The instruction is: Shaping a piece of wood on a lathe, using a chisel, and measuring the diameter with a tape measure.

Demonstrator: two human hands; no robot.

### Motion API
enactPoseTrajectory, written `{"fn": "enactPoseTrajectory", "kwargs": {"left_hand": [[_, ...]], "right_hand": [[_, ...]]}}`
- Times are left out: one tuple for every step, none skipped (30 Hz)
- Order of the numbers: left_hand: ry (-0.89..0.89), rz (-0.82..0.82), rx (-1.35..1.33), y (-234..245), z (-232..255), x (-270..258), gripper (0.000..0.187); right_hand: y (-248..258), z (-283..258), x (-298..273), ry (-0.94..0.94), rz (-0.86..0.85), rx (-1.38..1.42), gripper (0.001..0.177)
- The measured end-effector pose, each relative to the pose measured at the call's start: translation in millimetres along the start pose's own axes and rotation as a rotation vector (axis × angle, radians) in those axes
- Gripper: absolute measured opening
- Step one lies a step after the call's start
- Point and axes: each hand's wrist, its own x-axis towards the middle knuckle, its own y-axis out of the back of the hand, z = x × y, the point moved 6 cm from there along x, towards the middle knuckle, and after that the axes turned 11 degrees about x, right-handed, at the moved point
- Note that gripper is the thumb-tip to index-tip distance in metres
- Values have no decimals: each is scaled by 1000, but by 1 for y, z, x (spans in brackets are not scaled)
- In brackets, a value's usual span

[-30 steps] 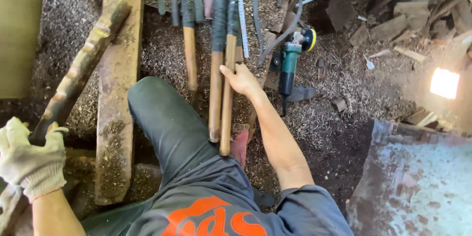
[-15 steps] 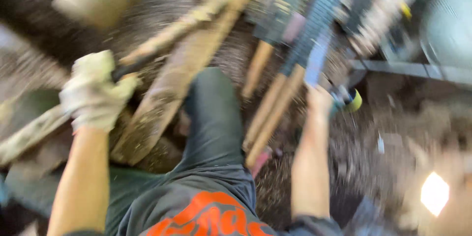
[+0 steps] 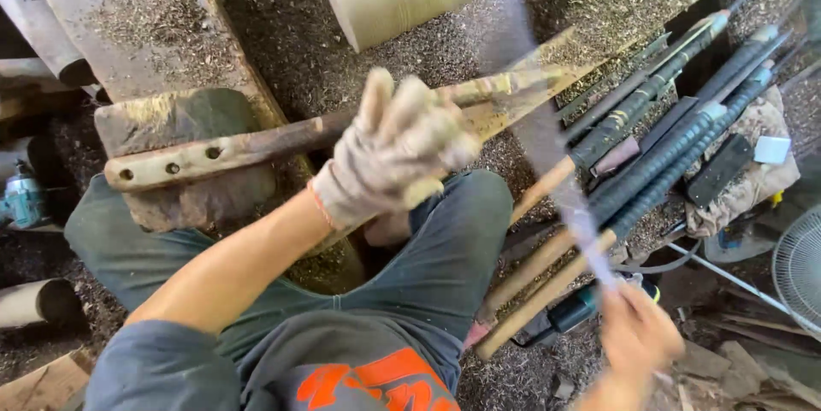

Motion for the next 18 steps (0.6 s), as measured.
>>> {"fn": "enactPoseTrajectory", "kwargs": {"left_hand": [[-50, -25, 56, 3, 0, 2, 43], [-101, -49, 112, 5, 1, 5, 39], [-100, -48, 99, 17, -13, 9, 39], [-26, -206, -96, 20, -30, 11, 28], [52, -365, -286, 22, -48, 12, 18], [57, -366, -292, 18, -60, 3, 18], [219, -575, -197, 1, -81, -14, 16], [381, -782, -96, -14, -104, -33, 27], [382, -788, -100, -28, -112, -47, 27], [470, -802, -110, -42, -124, -64, 19], [557, -814, -119, -56, -136, -81, 16], [558, -820, -122, -71, -143, -94, 16], [584, -768, -177, -84, -150, -106, 20], [609, -715, -231, -97, -157, -118, 29], [611, -720, -239, -96, -158, -103, 29], [686, -826, -280, -99, -159, -95, 32], [763, -934, -322, -101, -159, -87, 35], [766, -941, -331, -105, -160, -88, 35]], "right_hand": [[-36, -84, 44, 116, -36, 35, 7], [-39, -172, 75, 233, -72, 69, 6], [-58, -188, 108, 225, -69, 60, 6], [-85, -202, 142, 163, -200, 93, 8], [-114, -215, 177, 103, -336, 130, 21], [-138, -205, 207, 99, -338, 124, 21], [-160, -191, 238, 5, -271, 558, 10], [-182, -176, 268, -90, -187, 989, 15], [-200, -182, 285, -97, -186, 987, 15], [-214, -190, 302, -21, -153, 1026, 20], [-229, -200, 320, 56, -119, 1064, 27], [-244, -199, 333, 50, -119, 1062, 27], [-255, -195, 345, 29, -44, 1077, 25], [-266, -190, 357, 9, 30, 1090, 22], [-274, -188, 364, 2, 33, 1083, 22], [-280, -187, 370, 36, 43, 1105, 21], [-285, -185, 376, 67, 51, 1125, 20], [-289, -184, 379, 59, 51, 1117, 20]]}}
